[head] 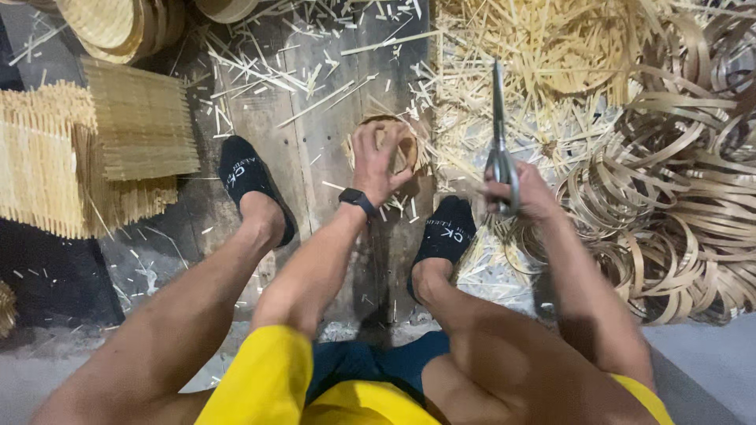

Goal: The person sits on the floor weaving thin bamboo strips into a round basket base, interlacing strips by hand and trimming protruding ends with scissors. They periodically press the woven piece over a round wooden mold, set finished woven panels onto a stack, and pick up new bamboo strips to continue weaving.

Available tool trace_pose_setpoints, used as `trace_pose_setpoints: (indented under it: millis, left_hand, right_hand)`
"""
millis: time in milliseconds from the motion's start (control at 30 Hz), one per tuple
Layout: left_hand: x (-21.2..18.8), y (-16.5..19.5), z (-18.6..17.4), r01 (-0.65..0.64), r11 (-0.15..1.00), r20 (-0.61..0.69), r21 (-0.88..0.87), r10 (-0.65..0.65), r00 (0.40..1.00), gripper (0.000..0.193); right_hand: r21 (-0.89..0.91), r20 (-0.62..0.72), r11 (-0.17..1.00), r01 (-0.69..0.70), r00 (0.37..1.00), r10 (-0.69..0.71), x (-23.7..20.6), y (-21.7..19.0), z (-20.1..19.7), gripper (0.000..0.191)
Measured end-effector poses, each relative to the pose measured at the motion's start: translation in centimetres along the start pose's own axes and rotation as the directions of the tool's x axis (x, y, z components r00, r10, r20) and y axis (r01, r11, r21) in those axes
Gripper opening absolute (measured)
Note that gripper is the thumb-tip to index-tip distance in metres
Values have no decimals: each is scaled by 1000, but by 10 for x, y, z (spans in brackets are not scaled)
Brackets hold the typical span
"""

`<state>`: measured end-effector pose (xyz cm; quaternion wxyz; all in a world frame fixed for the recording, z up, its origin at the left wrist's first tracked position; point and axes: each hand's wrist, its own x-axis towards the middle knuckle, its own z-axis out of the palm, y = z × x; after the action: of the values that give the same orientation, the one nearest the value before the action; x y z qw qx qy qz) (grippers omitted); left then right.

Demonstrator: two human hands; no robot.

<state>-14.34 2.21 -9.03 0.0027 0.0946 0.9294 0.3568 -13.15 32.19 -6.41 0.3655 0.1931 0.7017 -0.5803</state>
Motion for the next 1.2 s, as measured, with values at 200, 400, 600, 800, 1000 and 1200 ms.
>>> trace_pose_setpoints:
  millis: [200, 400, 600, 800, 1000, 1200]
  left_hand:
    - [-16, -4, -2, 35, 996, -109, -83, -44, 993, 109]
    - [-42, -4, 6, 116, 984, -109, -132, -131, 985, 76]
    - [-36, -12, -2, 12, 977, -83, -211, -31, 996, 81]
    - [-28, 9, 9, 255, 940, -176, -224, -297, 938, 68]
    - [-29, 17, 15, 158, 980, -190, -118, -178, 965, 66]
    - [-28, 15, 22, 254, 954, -171, -157, -280, 945, 84]
  right_hand:
    - [60, -260, 958, 282, 931, -258, -40, -13, 78, 24]
    - [-23, -125, 998, -66, 990, 62, -34, -15, 113, 30]
    - [-298, -130, 954, 43, 988, -85, -18, -1, 74, 45]
    - [-884, -182, 457, 103, 823, -539, 2, 24, 45, 63]
    - [-964, -119, 265, -13, 914, -389, 39, 21, 33, 54]
    - [-985, -40, 169, 34, 908, -417, 45, 10, 15, 53]
